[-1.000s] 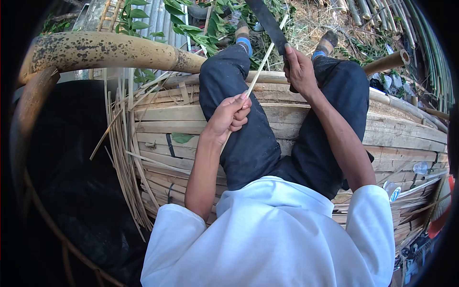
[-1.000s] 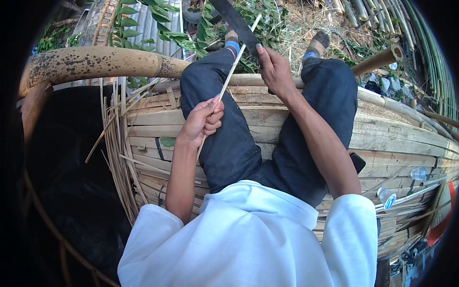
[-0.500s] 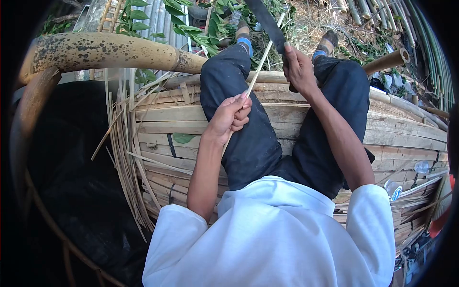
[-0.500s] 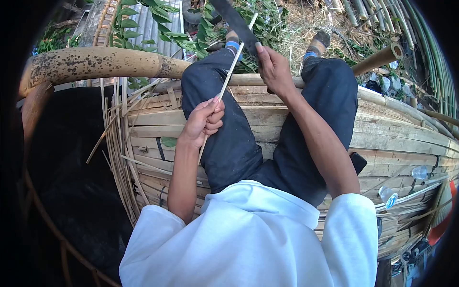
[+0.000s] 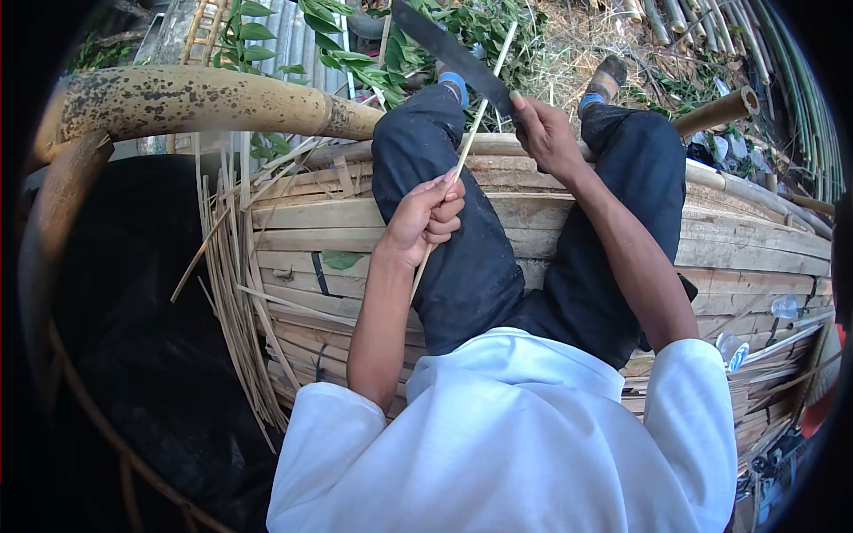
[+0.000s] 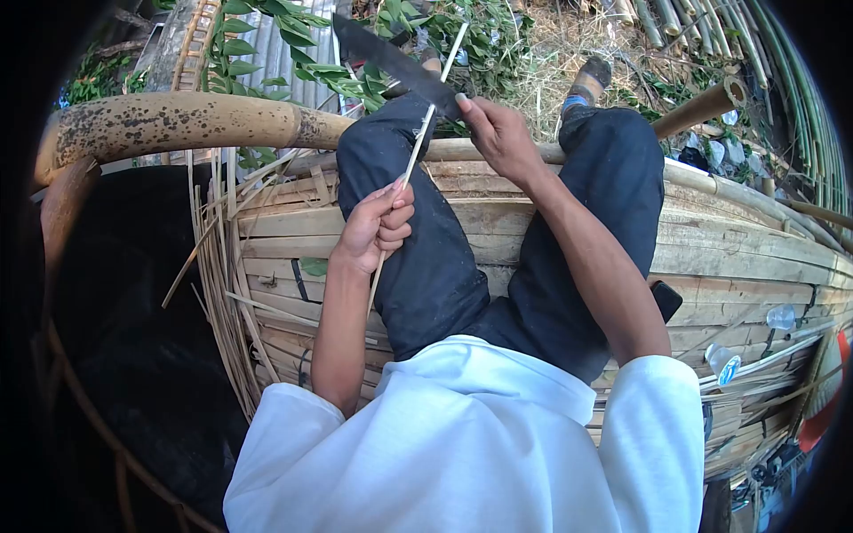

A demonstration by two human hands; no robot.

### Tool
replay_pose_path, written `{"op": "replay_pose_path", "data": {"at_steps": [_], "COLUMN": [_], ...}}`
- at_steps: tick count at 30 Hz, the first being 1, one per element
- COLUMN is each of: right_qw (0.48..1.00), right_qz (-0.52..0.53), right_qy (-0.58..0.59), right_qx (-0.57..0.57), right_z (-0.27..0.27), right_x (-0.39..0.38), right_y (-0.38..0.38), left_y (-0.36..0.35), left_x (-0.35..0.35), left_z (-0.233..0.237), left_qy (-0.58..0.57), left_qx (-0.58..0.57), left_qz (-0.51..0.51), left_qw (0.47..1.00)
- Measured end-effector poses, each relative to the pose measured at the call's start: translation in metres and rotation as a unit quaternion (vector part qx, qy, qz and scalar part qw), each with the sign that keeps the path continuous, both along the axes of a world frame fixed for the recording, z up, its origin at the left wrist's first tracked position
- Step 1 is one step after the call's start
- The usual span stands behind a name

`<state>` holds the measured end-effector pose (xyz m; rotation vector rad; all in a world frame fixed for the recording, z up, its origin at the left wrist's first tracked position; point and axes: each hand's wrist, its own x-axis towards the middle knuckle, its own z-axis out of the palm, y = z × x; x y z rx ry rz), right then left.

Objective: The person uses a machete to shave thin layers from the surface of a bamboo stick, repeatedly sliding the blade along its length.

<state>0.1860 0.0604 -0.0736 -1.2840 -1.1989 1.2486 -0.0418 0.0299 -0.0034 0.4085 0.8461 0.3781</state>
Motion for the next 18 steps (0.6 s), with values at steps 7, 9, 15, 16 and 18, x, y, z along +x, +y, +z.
{"op": "replay_pose_path", "data": {"at_steps": [7, 9, 15, 16, 18], "right_qw": [0.995, 0.998, 0.984, 0.997, 0.998], "right_qz": [0.064, -0.036, 0.126, 0.052, -0.051], "right_qy": [-0.05, 0.038, -0.093, -0.043, 0.015], "right_qx": [0.053, -0.041, 0.087, 0.042, -0.041], "right_z": [-0.002, 0.007, 0.007, 0.006, 0.001], "right_x": [-0.007, 0.0, -0.009, -0.007, -0.003], "right_y": [-0.01, 0.0, -0.015, -0.007, 0.001], "left_y": [0.002, 0.001, 0.003, 0.003, 0.002], "left_x": [-0.001, -0.001, -0.003, -0.002, 0.002], "left_z": [-0.006, -0.005, -0.009, -0.009, -0.006], "left_qy": [-0.047, -0.026, -0.057, -0.055, -0.017], "left_qx": [-0.022, -0.009, -0.024, -0.024, -0.019], "left_qz": [0.012, -0.017, -0.007, -0.004, -0.022], "left_qw": [0.999, 0.999, 0.998, 0.998, 0.999]}}
